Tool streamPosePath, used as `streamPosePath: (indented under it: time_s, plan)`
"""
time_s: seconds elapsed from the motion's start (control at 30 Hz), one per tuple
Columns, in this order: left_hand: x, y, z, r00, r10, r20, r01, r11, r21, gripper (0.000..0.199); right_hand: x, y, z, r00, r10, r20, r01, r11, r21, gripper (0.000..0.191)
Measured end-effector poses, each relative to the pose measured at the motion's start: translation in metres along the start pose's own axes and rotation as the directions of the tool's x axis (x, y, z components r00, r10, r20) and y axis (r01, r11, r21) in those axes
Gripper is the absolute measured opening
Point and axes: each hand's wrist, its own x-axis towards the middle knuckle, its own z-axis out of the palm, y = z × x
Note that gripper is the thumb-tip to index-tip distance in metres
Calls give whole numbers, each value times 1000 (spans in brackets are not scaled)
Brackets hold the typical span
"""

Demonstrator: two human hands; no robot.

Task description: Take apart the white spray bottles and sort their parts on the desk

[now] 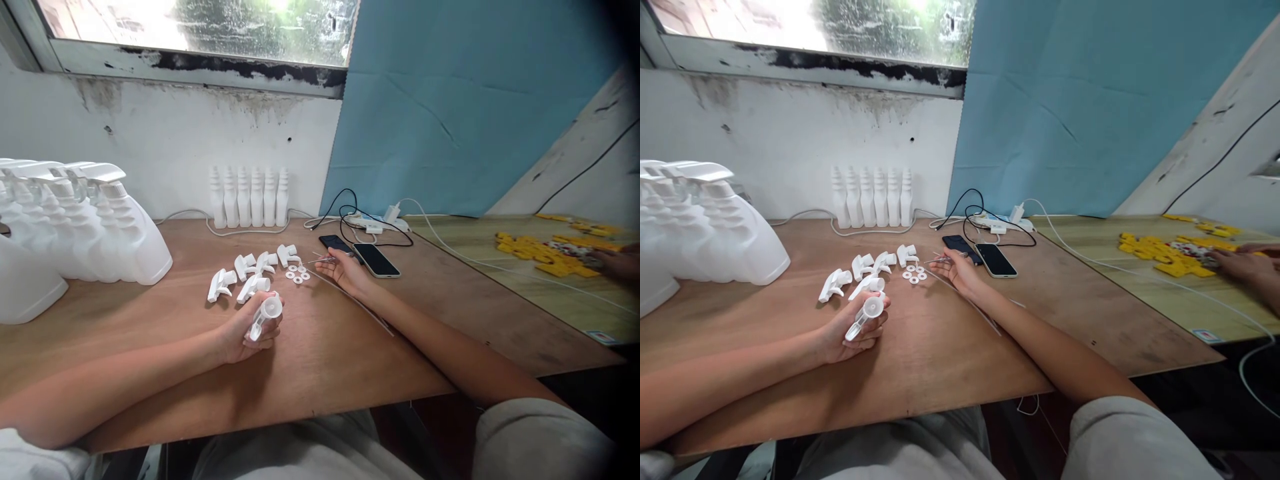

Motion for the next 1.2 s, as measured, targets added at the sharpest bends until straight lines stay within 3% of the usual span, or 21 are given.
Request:
streamPosePath:
  time_s: [0.37, 0.57, 1.0, 1.2]
  plan:
    - [0, -1, -2, 1000, -12, 6, 12, 1000, 3, 21, -11, 5, 19, 976, -192, 102, 211, 950, -232, 33]
    - [1, -2, -3, 1000, -22, 9, 22, 1000, 0, 22, -13, 4, 21, 970, -167, 179, 214, 933, -289, 34]
    - [0, 0, 1, 1000, -9, -15, 9, 1000, 20, 20, -11, 4, 20, 964, -170, 203, 237, 899, -369, 37]
    - [-1, 0, 3, 999, -10, -34, 11, 1000, 29, 19, -12, 0, 18, 970, -185, 157, 234, 884, -405, 40]
